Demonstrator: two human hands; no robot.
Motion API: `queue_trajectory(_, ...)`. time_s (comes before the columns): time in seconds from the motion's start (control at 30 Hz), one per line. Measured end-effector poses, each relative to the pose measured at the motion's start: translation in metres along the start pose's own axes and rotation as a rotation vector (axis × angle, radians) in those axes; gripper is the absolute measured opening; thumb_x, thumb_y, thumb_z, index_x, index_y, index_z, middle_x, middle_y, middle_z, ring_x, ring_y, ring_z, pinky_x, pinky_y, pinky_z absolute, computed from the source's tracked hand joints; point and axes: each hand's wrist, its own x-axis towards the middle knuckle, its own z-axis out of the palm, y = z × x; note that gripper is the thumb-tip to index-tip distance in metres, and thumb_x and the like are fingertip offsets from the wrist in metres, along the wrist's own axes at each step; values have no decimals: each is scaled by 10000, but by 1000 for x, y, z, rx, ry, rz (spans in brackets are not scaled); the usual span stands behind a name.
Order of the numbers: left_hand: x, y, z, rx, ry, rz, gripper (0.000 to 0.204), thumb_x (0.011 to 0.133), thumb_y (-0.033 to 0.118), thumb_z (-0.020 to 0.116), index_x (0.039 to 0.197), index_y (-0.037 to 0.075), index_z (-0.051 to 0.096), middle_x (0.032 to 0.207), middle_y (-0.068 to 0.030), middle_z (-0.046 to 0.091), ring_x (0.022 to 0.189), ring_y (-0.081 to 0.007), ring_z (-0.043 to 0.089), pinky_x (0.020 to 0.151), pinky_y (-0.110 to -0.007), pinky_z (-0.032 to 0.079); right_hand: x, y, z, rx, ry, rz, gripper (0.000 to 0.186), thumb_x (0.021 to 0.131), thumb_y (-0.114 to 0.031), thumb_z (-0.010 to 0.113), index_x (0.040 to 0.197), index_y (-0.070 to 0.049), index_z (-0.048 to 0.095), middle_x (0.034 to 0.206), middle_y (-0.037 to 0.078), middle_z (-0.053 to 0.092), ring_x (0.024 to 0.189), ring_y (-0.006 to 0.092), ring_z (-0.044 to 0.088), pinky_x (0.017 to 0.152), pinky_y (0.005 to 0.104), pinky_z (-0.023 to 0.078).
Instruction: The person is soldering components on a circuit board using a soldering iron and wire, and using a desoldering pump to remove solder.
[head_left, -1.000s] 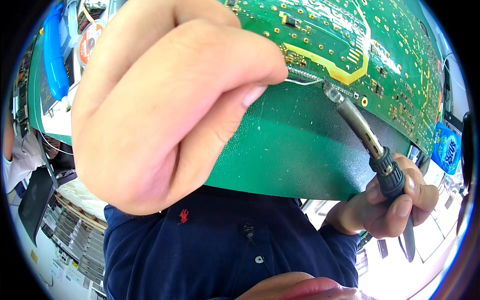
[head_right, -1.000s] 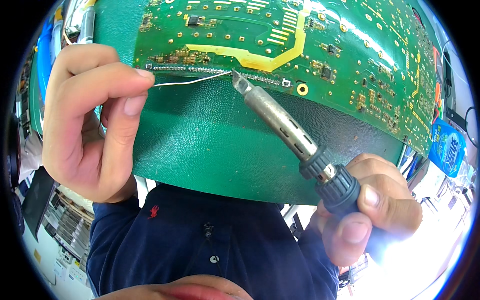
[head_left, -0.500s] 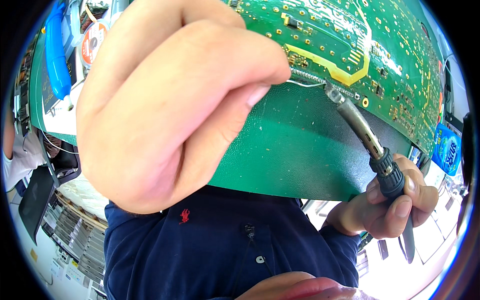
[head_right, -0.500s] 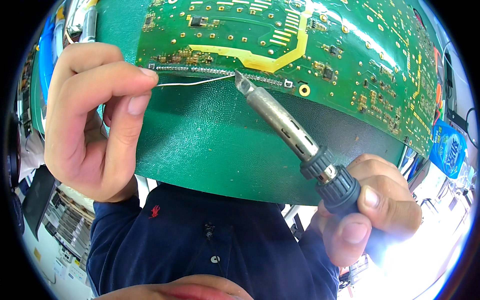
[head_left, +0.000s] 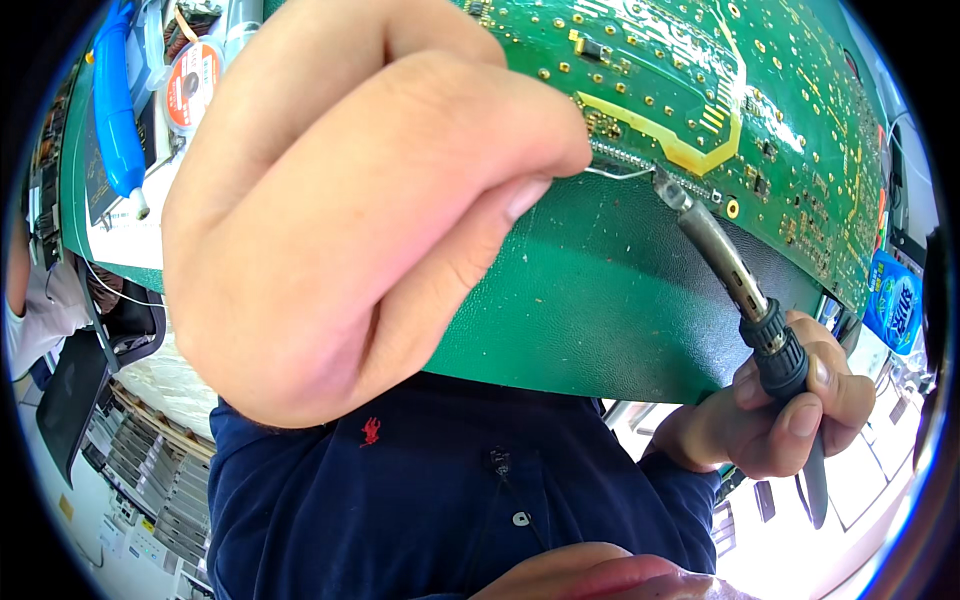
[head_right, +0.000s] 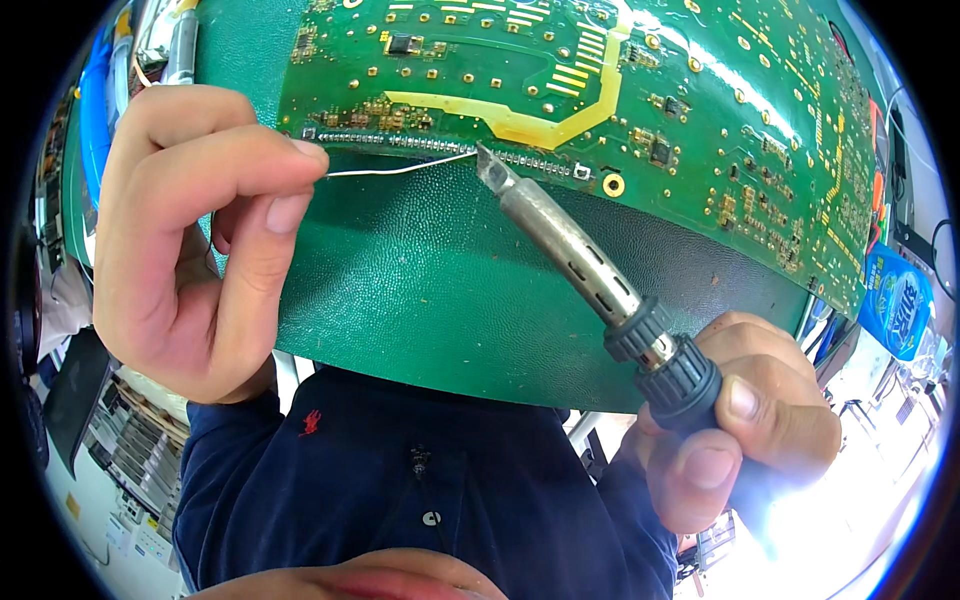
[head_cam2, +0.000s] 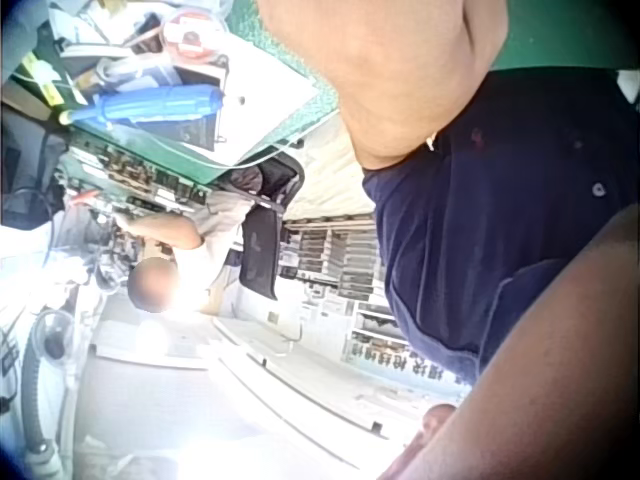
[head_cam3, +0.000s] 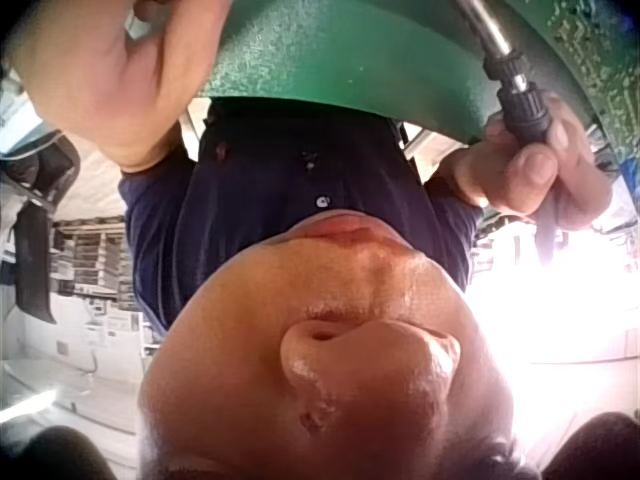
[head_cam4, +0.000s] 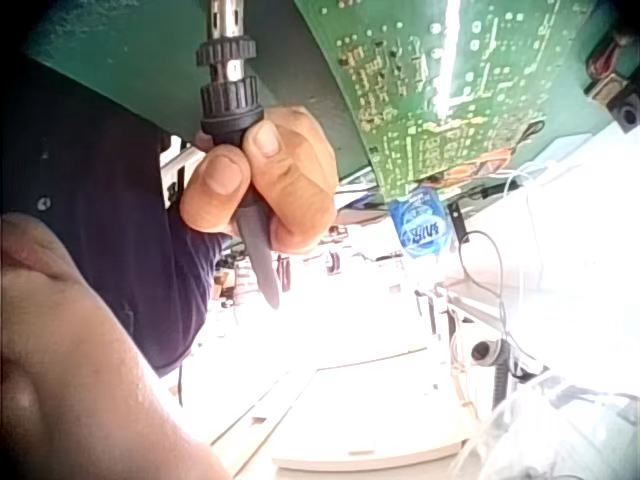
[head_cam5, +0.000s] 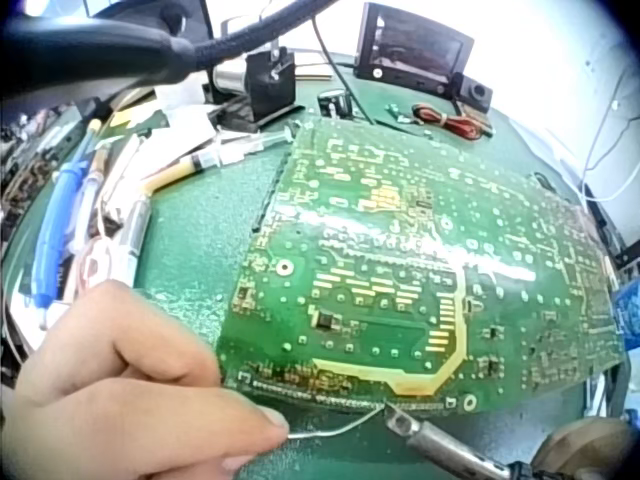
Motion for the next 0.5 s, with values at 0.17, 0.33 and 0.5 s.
queue_trajectory(0.17, -1, -1, 2, -4, 26, 0, 172, 732, -97, 610, 889, -26, 610, 823, -104, 537, 556, -66, 434, 491, -176, 312, 0, 1, -2, -4, -22, 7, 187, 863, -201, 474, 878, -15, 487, 472, 45, 458, 396, 106, 428, 442, 251, 334)
queue_trajectory(0.33, -9, -10, 8, -174, 152, -105, 160, 749, -96, 572, 893, -30, 591, 840, -102, 538, 624, -77, 465, 532, -181, 329, 0, 2, -1, -31, -6, -6, 174, 859, -192, 474, 875, -19, 489, 465, 41, 456, 392, 107, 431, 449, 251, 346)
queue_trajectory(0.5, -10, -10, 20, -147, 279, -140, 125, 766, -95, 545, 868, -24, 560, 871, -93, 542, 689, -78, 483, 592, -180, 349, -4, 8, 6, -36, 43, 23, 201, 847, -206, 513, 873, -11, 474, 450, 45, 434, 373, 111, 413, 396, 248, 333)
